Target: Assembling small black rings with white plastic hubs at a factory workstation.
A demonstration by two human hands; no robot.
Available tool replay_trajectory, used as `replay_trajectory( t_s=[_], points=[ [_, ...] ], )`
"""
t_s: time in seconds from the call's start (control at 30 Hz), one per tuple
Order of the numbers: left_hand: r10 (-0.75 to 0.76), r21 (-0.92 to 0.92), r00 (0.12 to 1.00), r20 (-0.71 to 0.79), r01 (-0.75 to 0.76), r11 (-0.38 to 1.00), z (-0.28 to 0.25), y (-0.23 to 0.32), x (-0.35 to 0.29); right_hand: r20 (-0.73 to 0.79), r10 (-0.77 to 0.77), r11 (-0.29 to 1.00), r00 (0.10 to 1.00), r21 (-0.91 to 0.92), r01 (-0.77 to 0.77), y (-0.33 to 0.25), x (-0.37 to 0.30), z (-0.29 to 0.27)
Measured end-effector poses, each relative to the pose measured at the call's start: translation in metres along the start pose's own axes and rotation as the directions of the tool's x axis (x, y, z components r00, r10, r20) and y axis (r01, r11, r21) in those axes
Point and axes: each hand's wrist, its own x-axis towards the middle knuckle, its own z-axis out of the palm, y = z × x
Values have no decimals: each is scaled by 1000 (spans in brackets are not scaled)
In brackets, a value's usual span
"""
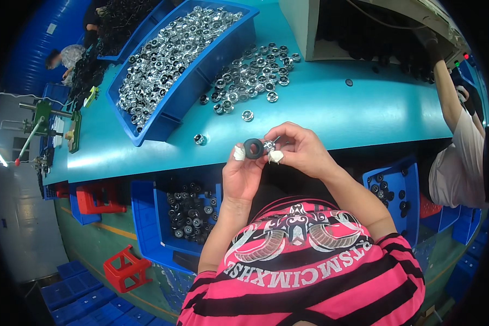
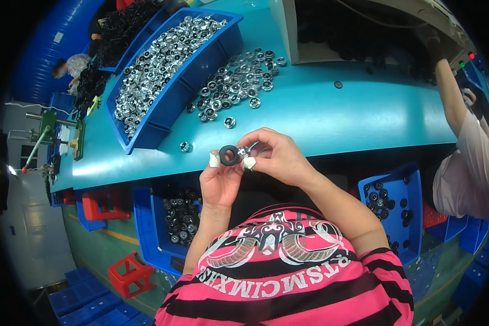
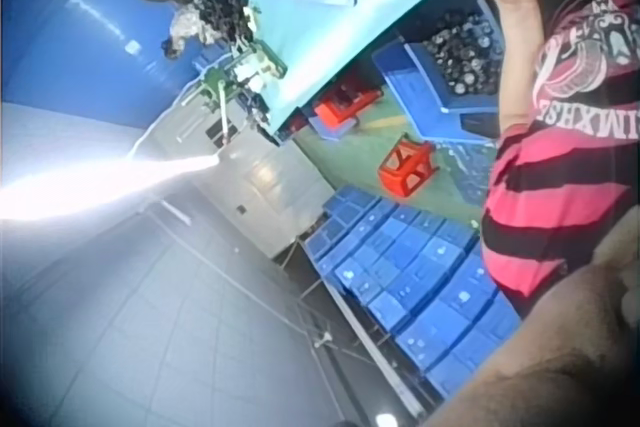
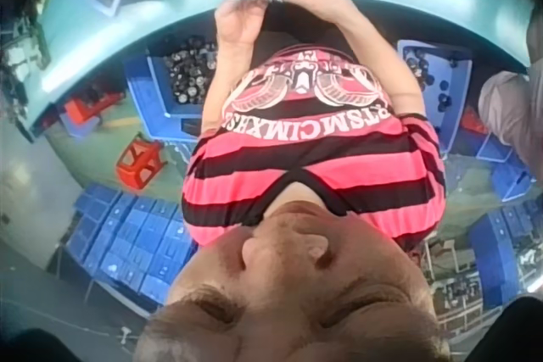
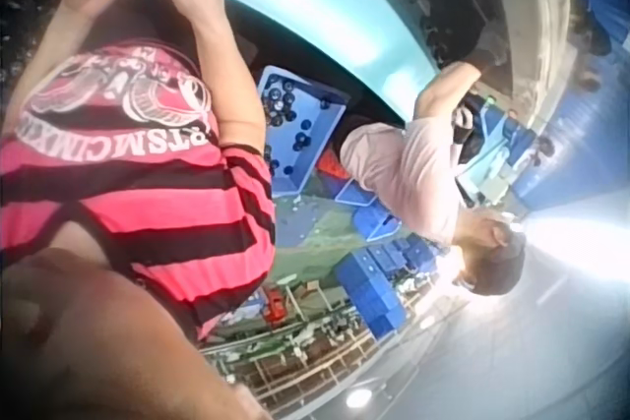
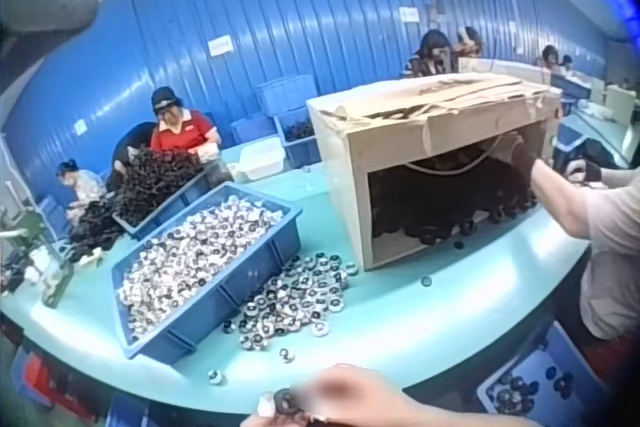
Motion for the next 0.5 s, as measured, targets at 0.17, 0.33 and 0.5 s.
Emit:
replay_trajectory(
  t_s=[0.17, 0.33, 0.5],
  points=[
    [21, 22, 1000, 23, -21, 1000, -1, -4, 1, -61, -125, 978, 990, -174, 113, -6, -2, 4],
    [19, 0, 999, 35, -19, 1000, -2, -6, 0, -92, -308, 906, 947, -331, 263, -10, -2, 7],
    [49, 164, 998, 32, -53, 985, 7, -13, 2, -34, -371, 814, 928, -492, 308, -14, -3, 9]
  ],
)
